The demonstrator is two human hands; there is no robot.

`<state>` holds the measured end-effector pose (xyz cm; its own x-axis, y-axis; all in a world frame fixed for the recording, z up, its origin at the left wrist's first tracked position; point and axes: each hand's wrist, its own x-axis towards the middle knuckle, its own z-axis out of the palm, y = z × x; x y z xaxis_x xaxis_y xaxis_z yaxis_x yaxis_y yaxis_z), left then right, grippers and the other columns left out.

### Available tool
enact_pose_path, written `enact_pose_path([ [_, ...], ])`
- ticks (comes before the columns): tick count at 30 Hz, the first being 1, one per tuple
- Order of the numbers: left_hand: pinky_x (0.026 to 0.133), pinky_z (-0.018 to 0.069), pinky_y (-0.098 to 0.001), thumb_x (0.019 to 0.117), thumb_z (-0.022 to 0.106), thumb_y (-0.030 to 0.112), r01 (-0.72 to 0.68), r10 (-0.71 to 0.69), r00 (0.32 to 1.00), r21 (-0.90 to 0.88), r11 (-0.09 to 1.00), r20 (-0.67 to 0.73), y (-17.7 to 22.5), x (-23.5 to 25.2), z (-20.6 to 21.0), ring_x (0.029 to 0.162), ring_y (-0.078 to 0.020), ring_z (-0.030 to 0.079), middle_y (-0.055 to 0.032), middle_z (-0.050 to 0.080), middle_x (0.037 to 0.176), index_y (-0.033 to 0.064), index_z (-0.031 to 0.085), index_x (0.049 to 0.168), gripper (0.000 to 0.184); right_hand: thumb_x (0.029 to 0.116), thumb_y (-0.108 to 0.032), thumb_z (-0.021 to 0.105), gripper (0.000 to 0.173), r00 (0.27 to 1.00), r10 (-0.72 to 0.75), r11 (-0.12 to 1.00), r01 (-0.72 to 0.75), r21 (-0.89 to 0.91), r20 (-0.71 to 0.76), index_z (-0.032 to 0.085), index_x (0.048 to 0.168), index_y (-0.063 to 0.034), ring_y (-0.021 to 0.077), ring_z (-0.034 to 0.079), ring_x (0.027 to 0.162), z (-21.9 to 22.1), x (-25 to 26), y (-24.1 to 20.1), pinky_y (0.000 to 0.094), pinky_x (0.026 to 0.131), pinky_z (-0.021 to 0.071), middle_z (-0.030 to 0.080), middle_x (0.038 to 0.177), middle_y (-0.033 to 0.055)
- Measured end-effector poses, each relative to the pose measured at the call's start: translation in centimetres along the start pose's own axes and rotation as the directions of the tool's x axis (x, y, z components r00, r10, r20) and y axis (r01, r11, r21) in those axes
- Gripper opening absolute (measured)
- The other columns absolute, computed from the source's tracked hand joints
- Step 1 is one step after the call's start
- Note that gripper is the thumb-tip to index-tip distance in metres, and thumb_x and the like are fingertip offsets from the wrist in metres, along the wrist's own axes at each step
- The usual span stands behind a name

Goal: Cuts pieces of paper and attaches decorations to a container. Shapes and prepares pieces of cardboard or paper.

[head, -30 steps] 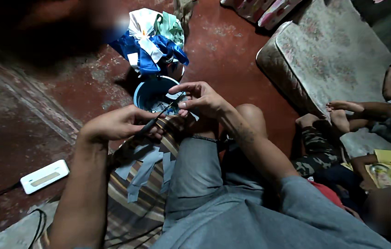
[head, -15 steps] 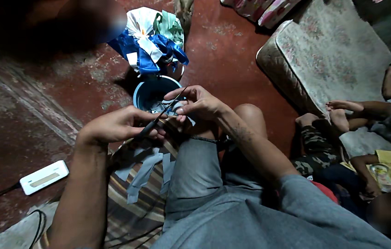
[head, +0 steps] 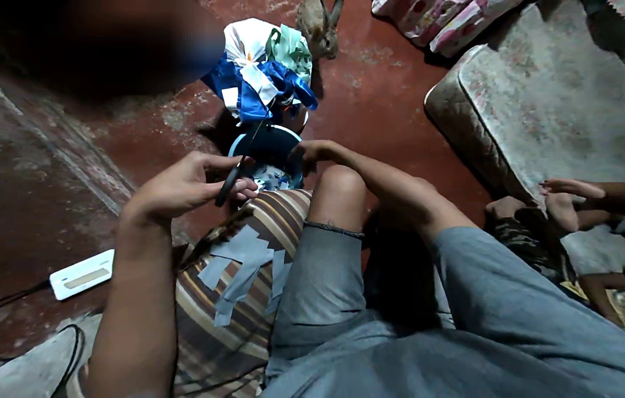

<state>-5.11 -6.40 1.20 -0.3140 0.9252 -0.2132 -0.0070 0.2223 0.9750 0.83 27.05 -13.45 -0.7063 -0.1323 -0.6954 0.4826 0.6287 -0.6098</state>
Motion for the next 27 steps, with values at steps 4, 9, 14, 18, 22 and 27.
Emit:
enact_pose_path([
  [4, 0.082, 0.0629, -0.0309, 0.0947, 0.062, -0.005, 0.026, -0.028, 0.996, -0.018, 0.999, -0.083, -0.1, 0.3, 0.2, 0.092, -0.0201, 0.075, -0.0097, 0.076, 0.102, 0.0012, 0.06, 0.135, 0.041, 0.0913, 0.004, 0.067, 0.041, 0.972, -0.148, 0.972, 0.176, 0.153, -0.182, 0.06, 0.131, 0.0034, 0.024, 0.071, 0.09, -0.9, -2.4, -0.4, 0.0413, 0.08, 0.0605, 0.068, 0.118, 0.0198],
  [9, 0.086, 0.0624, -0.0315, 0.094, 0.065, 0.0, -0.044, 0.043, 0.99, -0.005, 0.999, -0.137, -0.1, 1.4, 1.6, 0.093, -0.0186, 0.075, -0.0088, 0.076, 0.103, 0.0016, 0.06, 0.132, 0.038, 0.0898, 0.003, 0.069, 0.048, 0.755, -0.539, 0.711, 0.646, 0.278, -0.375, 0.054, 0.135, 0.006, 0.0247, 0.07, 0.09, 0.4, -10.5, -8.1, 0.0427, 0.078, 0.0643, 0.064, 0.114, 0.0187],
  [14, 0.087, 0.062, -0.0303, 0.0952, 0.062, -0.002, -0.06, 0.059, 0.995, -0.013, 0.998, -0.079, 0.4, 1.0, 1.8, 0.095, -0.0184, 0.075, -0.0094, 0.076, 0.105, 0.0007, 0.06, 0.133, 0.038, 0.089, 0.009, 0.067, 0.036, 0.621, -0.637, 0.514, 0.783, 0.349, -0.456, 0.053, 0.123, 0.0054, 0.0203, 0.07, 0.074, 4.1, -14.5, -10.4, 0.0379, 0.066, 0.0642, 0.067, 0.101, 0.0135],
  [18, 0.086, 0.0625, -0.0311, 0.0954, 0.063, -0.003, -0.054, 0.052, 0.995, -0.025, 0.998, -0.082, 0.4, 1.0, 1.7, 0.095, -0.02, 0.075, -0.0098, 0.076, 0.105, 0.0005, 0.06, 0.133, 0.038, 0.0907, 0.012, 0.064, 0.013, 0.661, -0.581, 0.498, 0.75, 0.436, -0.474, 0.063, 0.103, 0.0063, 0.0173, 0.07, 0.071, 5.2, -14.1, -8.8, 0.0345, 0.068, 0.0629, 0.07, 0.091, 0.0117],
  [22, 0.086, 0.062, -0.0304, 0.0959, 0.06, -0.004, -0.058, 0.055, 0.996, -0.033, 0.998, -0.076, 0.4, 0.9, 1.6, 0.094, -0.0197, 0.075, -0.0101, 0.076, 0.104, 0.0005, 0.06, 0.134, 0.038, 0.0946, 0.006, 0.065, 0.015, 0.728, -0.491, 0.561, 0.685, 0.466, -0.478, 0.07, 0.108, 0.0098, 0.0144, 0.071, 0.071, 5.3, -14.1, -8.3, 0.0306, 0.069, 0.0625, 0.074, 0.089, 0.0123],
  [27, 0.082, 0.0619, -0.0272, 0.0941, 0.062, -0.005, -0.024, 0.025, 0.998, 0.018, 1.0, -0.063, 0.9, 0.4, 1.3, 0.093, -0.017, 0.075, -0.0089, 0.077, 0.104, 0.0026, 0.062, 0.133, 0.04, 0.0954, 0.004, 0.061, 0.03, 0.714, -0.558, 0.61, 0.698, 0.375, -0.422, 0.067, 0.125, 0.0069, 0.0115, 0.069, 0.098, 4.6, -14.6, -7.9, 0.0279, 0.088, 0.0576, 0.071, 0.12, 0.0137],
])
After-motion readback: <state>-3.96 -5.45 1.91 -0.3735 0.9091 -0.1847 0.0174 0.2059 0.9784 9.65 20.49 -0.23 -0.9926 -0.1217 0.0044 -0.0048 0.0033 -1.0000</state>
